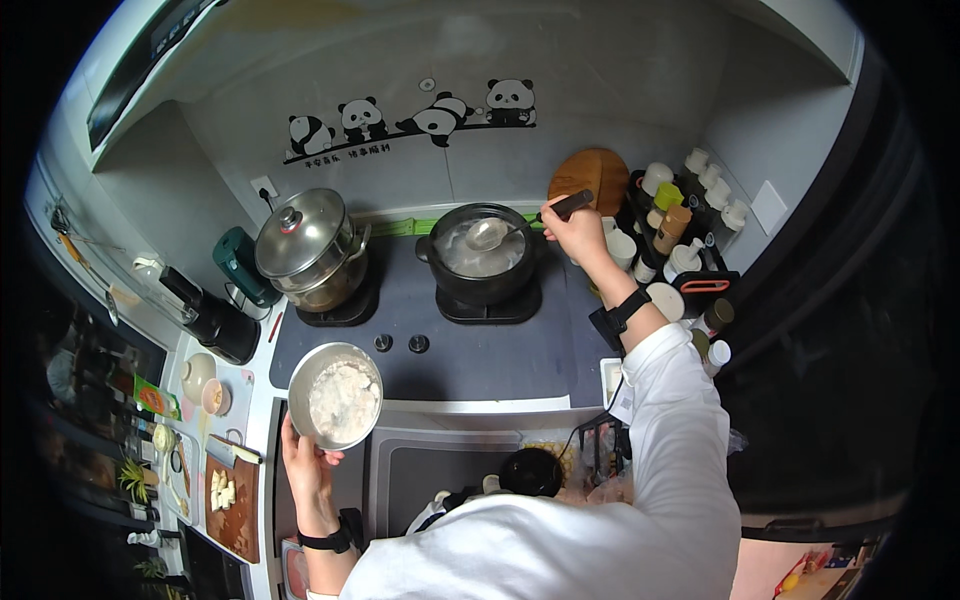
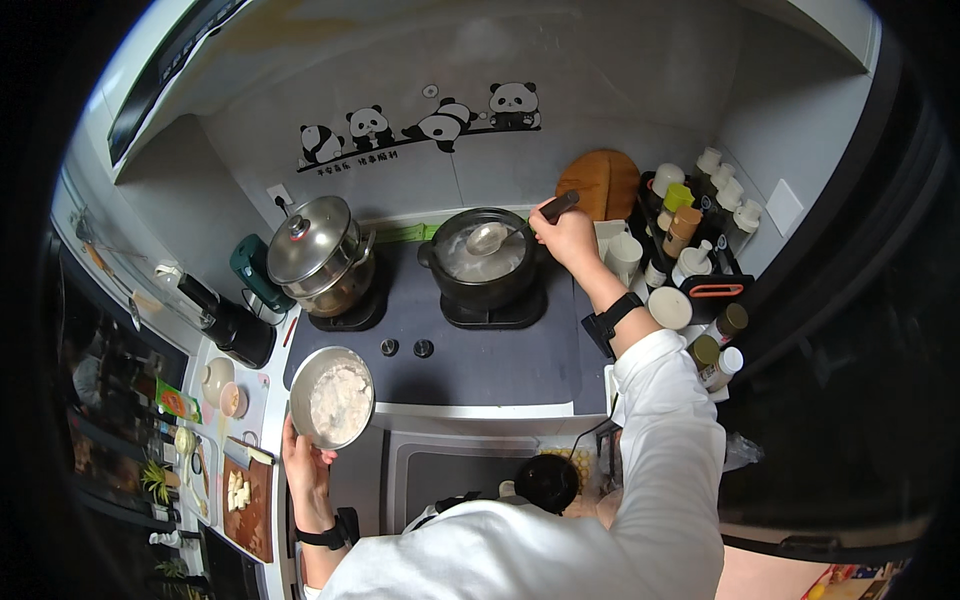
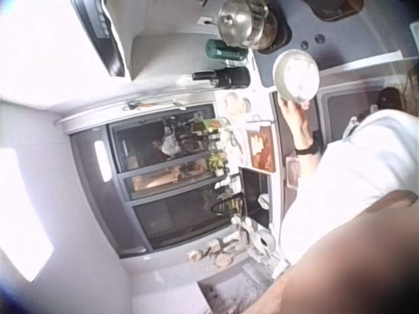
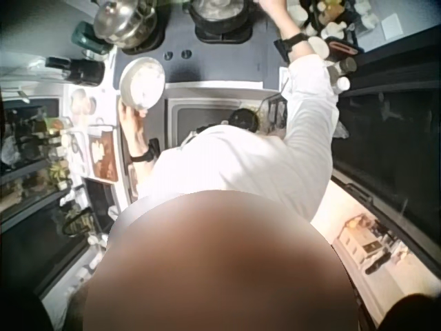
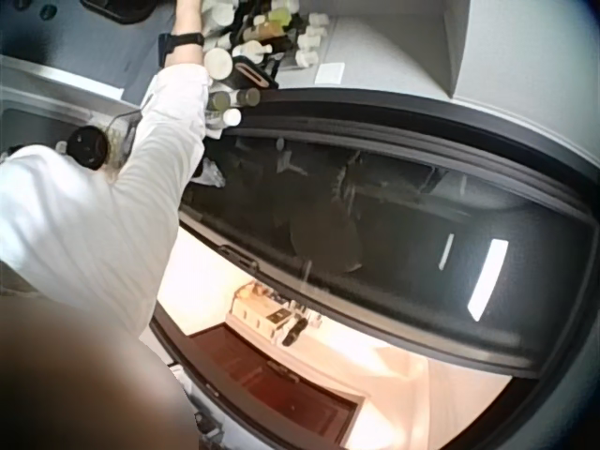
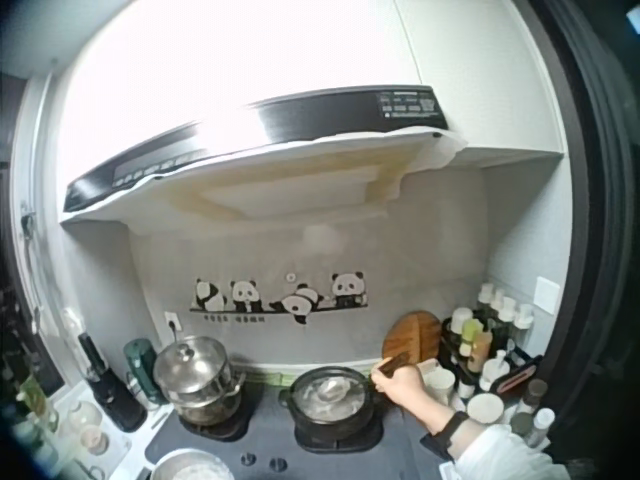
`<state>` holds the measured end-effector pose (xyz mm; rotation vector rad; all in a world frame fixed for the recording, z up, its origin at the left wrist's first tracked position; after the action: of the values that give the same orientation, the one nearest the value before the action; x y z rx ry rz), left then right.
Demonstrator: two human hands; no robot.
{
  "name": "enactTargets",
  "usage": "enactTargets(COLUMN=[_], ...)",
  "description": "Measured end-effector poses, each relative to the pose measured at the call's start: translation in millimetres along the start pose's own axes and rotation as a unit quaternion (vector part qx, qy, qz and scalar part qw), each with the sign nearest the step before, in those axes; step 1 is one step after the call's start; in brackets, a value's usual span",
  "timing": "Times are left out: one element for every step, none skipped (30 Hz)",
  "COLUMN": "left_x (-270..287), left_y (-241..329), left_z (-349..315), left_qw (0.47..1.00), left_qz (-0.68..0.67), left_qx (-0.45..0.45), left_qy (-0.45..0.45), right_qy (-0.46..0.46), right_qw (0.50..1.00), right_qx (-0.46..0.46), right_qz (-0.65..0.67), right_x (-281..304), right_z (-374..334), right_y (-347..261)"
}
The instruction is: The person uses a ladle to transfer dumplings from a pot of boiling water into a metal bowl. The person then carries the bowl to the sink, rinses the dumplings under running water, and returns the bowl to the counter.
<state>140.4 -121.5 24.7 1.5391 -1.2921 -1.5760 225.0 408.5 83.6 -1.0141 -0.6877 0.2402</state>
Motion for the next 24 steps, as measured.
enactTargets(left_x=[-1,-2,-3,-2,-2,-1,-1,-1,-1,-1,0,0,0,0,0,-1,-1,-1,-2,-3,-3,-4,-5,-5], left_y=[0,1,1,1,1,1,1,0,-1,0,-1,-1,-1,-1,-1,-1,-1,-1,-1,0,0,0,0,0], left_z=[3,5,8,10,12,15,18,21,24,27,30,32,35,37,39,42,44,46,48,50,51,52,53,54], left_qw=[1.000,1.000,1.000,1.000,1.000,1.000,1.000,1.000,1.000,1.000,1.000,1.000,1.000,1.000,1.000,1.000,1.000,1.000,1.000,1.000,1.000,1.000,1.000,1.000], left_qz=[-0.002,0.000,0.001,0.002,0.001,-0.001,-0.003,-0.005,-0.007,-0.015,0.005,0.004,0.002,-0.005,-0.004,-0.006,-0.009,-0.010,-0.010,-0.010,-0.013,-0.014,-0.021,-0.015], left_qx=[0.003,0.005,0.005,0.006,0.003,0.000,-0.002,-0.003,-0.005,-0.011,0.002,0.005,0.006,0.005,0.006,0.005,0.005,0.007,0.011,0.014,0.013,0.012,0.005,0.010], left_qy=[0.008,0.007,0.006,0.008,0.008,0.009,0.009,0.010,0.010,0.003,0.011,0.012,0.010,0.002,0.007,0.006,0.006,0.002,0.000,-0.001,-0.001,0.001,-0.005,0.001], right_qy=[0.002,0.003,0.010,0.014,0.017,0.019,0.022,0.025,0.026,0.028,0.039,0.049,0.056,0.062,0.064,0.065,0.060,0.053,0.047,0.050,0.053,0.054,0.055,0.055], right_qw=[1.000,1.000,1.000,1.000,1.000,1.000,1.000,0.999,0.998,0.997,0.995,0.992,0.989,0.986,0.984,0.983,0.984,0.985,0.989,0.986,0.986,0.986,0.984,0.983], right_qx=[0.003,0.007,0.006,0.002,-0.003,-0.006,-0.005,-0.004,-0.002,0.002,0.006,0.011,0.009,0.015,0.014,0.011,0.002,-0.009,-0.013,-0.020,-0.020,-0.025,-0.020,-0.020], right_qz=[-0.007,-0.012,-0.003,-0.005,-0.007,-0.006,-0.020,-0.041,-0.058,-0.070,-0.097,-0.118,-0.136,-0.153,-0.166,-0.171,-0.171,-0.162,-0.139,-0.156,-0.159,-0.157,-0.169,-0.176], right_x=[-3,-7,-11,-13,-16,-20,-22,-25,-27,-30,-32,-34,-35,-36,-37,-37,-38,-40,-41,-42,-44,-45,-46,-47], right_z=[2,5,7,8,10,11,12,14,16,18,20,23,24,27,29,31,32,33,34,35,36,37,38,38], right_y=[3,6,9,12,14,16,17,18,18,16,15,12,10,8,5,4,2,1,0,-1,-2,-2,-3,-4])
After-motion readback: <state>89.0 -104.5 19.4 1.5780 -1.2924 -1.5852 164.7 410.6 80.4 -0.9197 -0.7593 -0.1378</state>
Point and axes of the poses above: each hand's wrist, its own z-axis towards the middle knuckle, its own x-axis out of the back of the hand, y = z × x, the point moved 3 cm from there along z, towards the middle knuckle, and after that the axes turned 10 degrees about -z, right-handed, at the moved point
